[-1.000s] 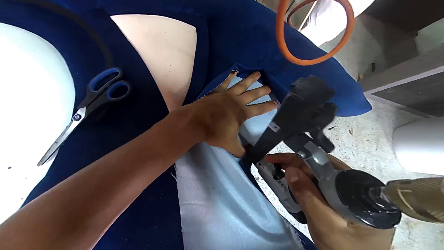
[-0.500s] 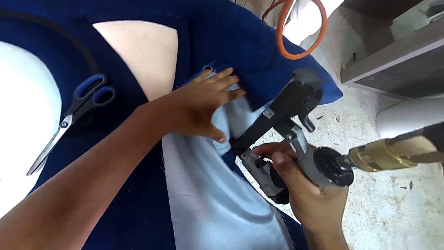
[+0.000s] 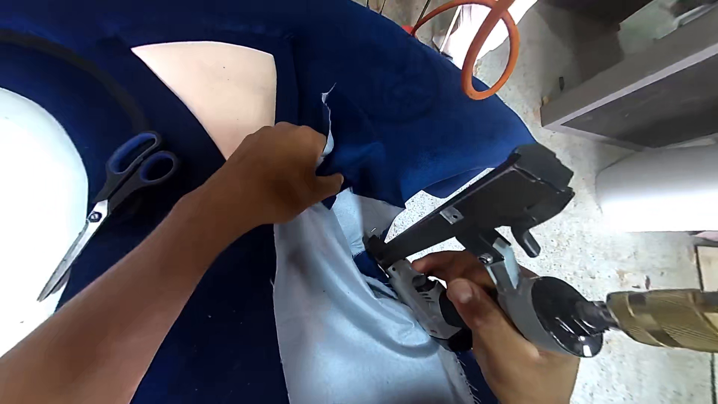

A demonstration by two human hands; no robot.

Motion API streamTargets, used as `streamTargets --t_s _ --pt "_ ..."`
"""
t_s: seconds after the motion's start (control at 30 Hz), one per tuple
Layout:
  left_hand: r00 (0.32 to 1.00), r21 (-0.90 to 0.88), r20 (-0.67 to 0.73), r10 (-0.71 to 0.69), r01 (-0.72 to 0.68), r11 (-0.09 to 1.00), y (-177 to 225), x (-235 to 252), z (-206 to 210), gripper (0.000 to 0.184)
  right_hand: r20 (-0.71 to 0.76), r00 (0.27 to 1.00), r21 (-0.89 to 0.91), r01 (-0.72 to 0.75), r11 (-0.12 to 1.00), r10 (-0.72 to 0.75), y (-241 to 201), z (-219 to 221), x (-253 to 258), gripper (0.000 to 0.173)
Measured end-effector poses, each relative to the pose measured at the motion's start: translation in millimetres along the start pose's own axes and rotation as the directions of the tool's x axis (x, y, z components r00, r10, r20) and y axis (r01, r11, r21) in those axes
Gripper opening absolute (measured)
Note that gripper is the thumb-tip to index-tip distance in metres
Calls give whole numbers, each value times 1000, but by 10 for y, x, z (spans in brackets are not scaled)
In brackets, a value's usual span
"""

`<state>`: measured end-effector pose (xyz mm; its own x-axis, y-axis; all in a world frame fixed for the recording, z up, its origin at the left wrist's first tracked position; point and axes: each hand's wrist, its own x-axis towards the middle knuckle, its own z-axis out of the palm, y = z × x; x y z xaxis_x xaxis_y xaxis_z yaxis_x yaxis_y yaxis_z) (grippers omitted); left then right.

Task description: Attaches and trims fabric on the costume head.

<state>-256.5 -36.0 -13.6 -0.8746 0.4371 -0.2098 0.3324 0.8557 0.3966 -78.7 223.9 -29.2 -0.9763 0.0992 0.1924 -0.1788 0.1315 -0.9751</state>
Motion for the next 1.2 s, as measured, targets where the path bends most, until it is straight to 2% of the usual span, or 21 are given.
streamTargets --t_s 0.17,0.27,0.37,0.5,0.67,0.9,1.03,1.2 --pt "999 -321 -9 52 -52 946 -149 96 15 19 41 999 -115 3 993 2 45 95 90 18" --pt "988 -553 -25 155 -143 821 -328 151 50 7 43 999 -136 20 990 -15 57 140 140 14" --pt "972 -666 -34 233 -196 719 -425 197 30 2 26 999 -151 43 988 -40 68 156 179 14" --pt "954 -687 -13 299 -226 691 -402 237 -80 7 -4 998 -166 62 984 -63 91 176 176 18" --pt "940 -707 -11 342 -249 662 -407 269 -96 10 -30 997 -200 63 978 -71 87 208 201 13" --pt "934 -699 -43 353 -281 658 -504 237 -31 15 4 1000 -135 -23 991 24 30 92 63 19" --pt "916 -743 -64 395 -308 594 -530 208 -40 19 -22 999 -77 -30 997 29 33 67 -52 19" --pt "913 -717 -67 403 -325 616 -480 171 -133 22 -22 999 -65 -26 998 25 7 208 -32 17"
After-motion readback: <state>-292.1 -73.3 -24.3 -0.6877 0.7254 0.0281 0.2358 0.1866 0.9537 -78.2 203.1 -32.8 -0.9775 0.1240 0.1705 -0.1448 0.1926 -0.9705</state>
